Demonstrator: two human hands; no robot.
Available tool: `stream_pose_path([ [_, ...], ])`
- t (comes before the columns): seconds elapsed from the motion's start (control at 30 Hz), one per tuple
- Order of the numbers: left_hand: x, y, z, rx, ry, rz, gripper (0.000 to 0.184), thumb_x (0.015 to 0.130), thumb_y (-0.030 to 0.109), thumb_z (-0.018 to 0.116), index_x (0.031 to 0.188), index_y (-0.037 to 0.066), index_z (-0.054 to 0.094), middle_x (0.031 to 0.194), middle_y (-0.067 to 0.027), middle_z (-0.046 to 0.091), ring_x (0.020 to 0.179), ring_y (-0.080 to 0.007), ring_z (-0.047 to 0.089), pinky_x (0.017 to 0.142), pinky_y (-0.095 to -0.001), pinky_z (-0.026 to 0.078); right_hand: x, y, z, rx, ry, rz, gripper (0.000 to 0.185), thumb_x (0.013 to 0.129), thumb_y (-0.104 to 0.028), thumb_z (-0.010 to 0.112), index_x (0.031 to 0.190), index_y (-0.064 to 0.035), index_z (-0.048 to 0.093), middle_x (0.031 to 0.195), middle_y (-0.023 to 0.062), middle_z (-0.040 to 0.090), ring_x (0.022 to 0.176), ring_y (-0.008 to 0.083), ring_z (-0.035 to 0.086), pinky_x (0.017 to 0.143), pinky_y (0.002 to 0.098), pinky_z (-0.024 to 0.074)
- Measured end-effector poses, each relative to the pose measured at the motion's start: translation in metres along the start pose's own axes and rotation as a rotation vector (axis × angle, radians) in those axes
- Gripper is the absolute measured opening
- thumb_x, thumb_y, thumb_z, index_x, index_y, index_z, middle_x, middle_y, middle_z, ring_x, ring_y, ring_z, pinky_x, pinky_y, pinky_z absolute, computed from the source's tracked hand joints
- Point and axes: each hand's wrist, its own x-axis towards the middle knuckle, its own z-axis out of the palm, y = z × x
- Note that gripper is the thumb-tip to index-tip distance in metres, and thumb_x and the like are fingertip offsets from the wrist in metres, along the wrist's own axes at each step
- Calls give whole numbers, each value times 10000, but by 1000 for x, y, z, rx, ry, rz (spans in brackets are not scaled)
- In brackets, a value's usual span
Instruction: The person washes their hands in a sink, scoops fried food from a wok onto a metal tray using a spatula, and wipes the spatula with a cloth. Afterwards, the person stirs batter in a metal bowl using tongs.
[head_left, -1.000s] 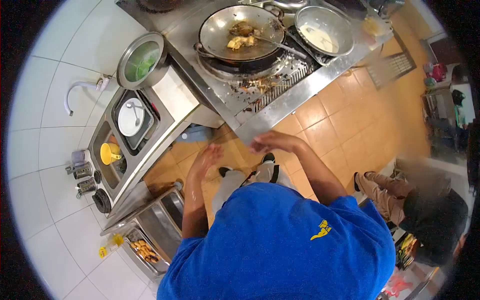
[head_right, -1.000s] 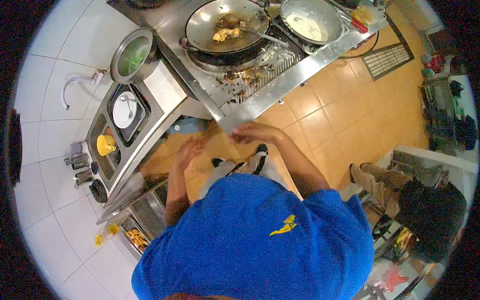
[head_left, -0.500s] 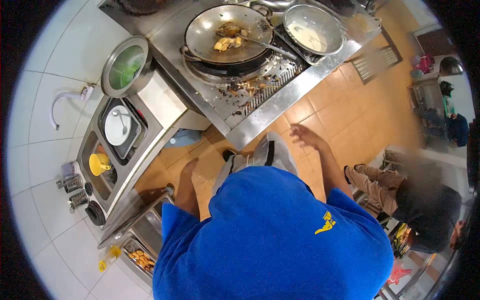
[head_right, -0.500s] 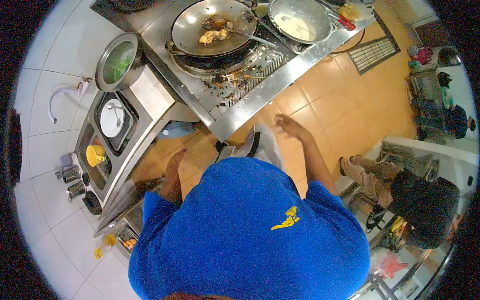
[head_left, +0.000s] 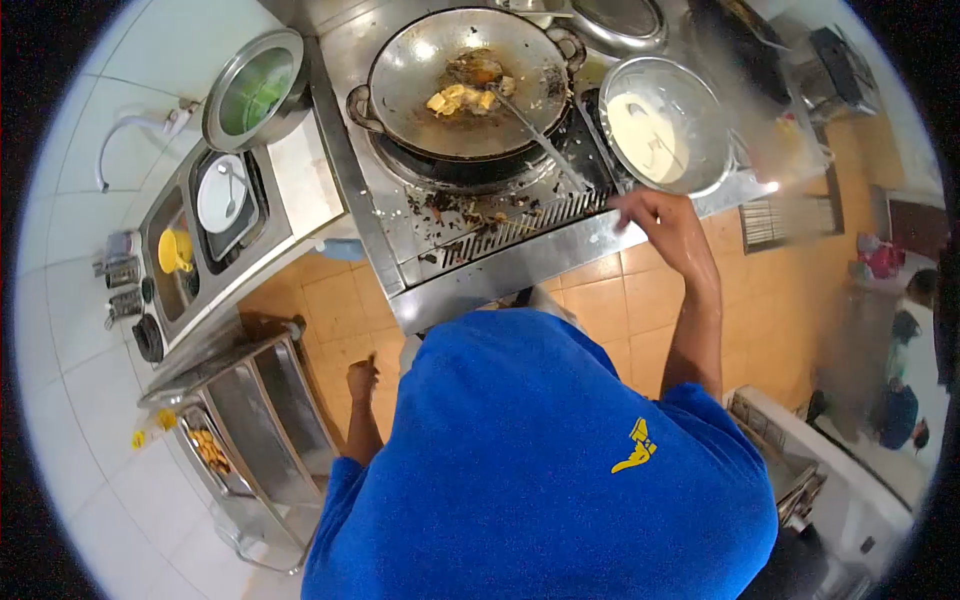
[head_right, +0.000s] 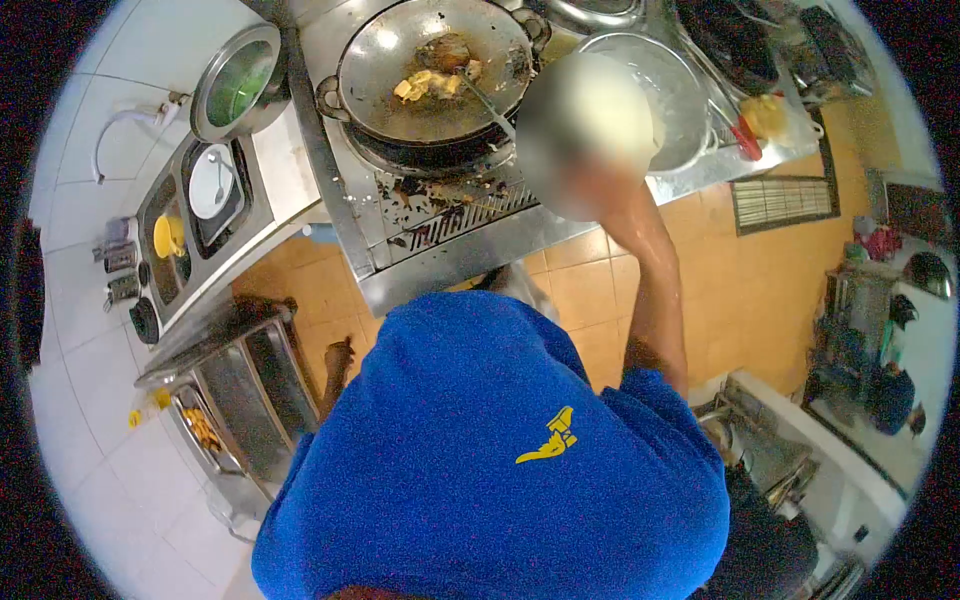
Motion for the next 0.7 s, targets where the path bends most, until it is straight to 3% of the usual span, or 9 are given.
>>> stream_pose_path([
  [0.13, -70, 53, -39, -579, -201, -149, 366, 853, 403, 442, 710, 83, 548, 493, -14, 490, 403, -99, 458, 356, -217, 346, -21, 53, -13, 272, -389, 245, 126, 760, -87, 599, 670, -2, 580, 633, 58, 580, 544, 82, 520, 526, 227, 429],
  [0.27, -83, 38, -37, -1520, -262, -180, 219, 876, 269, 420, 838, 91, 543, 676, -20, 557, 530, -88, 516, 454, -171, 430, -56, 168, -6, 999, -643, 469, 363, 834, -351, 493, 692, -28, 580, 646, 82, 579, 595, 146, 550, 518, 289, 427],
  [0.33, -42, -9, -23, -2106, -390, -338, 178, 868, 227, 428, 874, 90, 542, 760, -26, 571, 578, -98, 540, 460, -167, 436, -83, 229, 5, 888, -463, 922, 460, 841, -470, 393, 759, -64, 594, 649, 79, 575, 594, 201, 553, 519, 340, 420],
  [0.37, -31, -27, -14, -2230, -313, -421, 183, 867, 236, 425, 891, 91, 534, 782, -26, 566, 602, -101, 535, 483, -177, 425, -102, 250, 7, 679, -598, 898, 432, 838, -481, 388, 844, -82, 553, 753, 84, 544, 689, 209, 521, 589, 356, 400],
  [0.4, -26, -35, -9, -2278, -221, -497, 190, 866, 244, 422, 909, 91, 527, 804, -26, 560, 626, -105, 530, 507, -187, 415, -120, 271, 7, 462, -722, 863, 424, 834, -492, 383, 929, -100, 512, 856, 90, 514, 785, 218, 490, 658, 372, 381],
  [0.5, -42, -10, -12, -1049, -30, -313, 221, 864, 269, 413, 960, 93, 504, 870, -27, 542, 698, -115, 515, 579, -217, 382, -155, 314, -4, -213, -1014, 713, 519, 824, -526, 369, 1183, -153, 390, 1168, 107, 421, 1070, 244, 396, 867, 419, 321],
  [0.53, -53, 16, -21, -927, -44, -259, 234, 863, 278, 410, 977, 93, 497, 892, -27, 536, 722, -119, 510, 602, -228, 372, -154, 320, -7, -438, -1079, 657, 579, 820, -538, 365, 1268, -170, 350, 1272, 113, 390, 1165, 253, 365, 936, 435, 302],
  [0.6, -76, 59, -38, -1069, -180, -179, 262, 861, 295, 404, 1012, 94, 482, 935, -27, 525, 770, -126, 501, 650, -248, 350, -148, 242, -18, 523, -621, 1018, 619, 819, -539, 372, 1321, -204, 233, 1320, 88, 319, 1186, 271, 326, 958, 447, 270],
  [0.7, -79, 76, -33, -1148, -252, -82, 310, 859, 320, 394, 1063, 96, 459, 1001, -28, 507, 842, -136, 486, 721, -279, 318, -130, 233, -3, 965, -567, 817, 613, 817, -546, 372, 1311, -203, 253, 1282, 101, 369, 1156, 248, 368, 943, 438, 291],
])
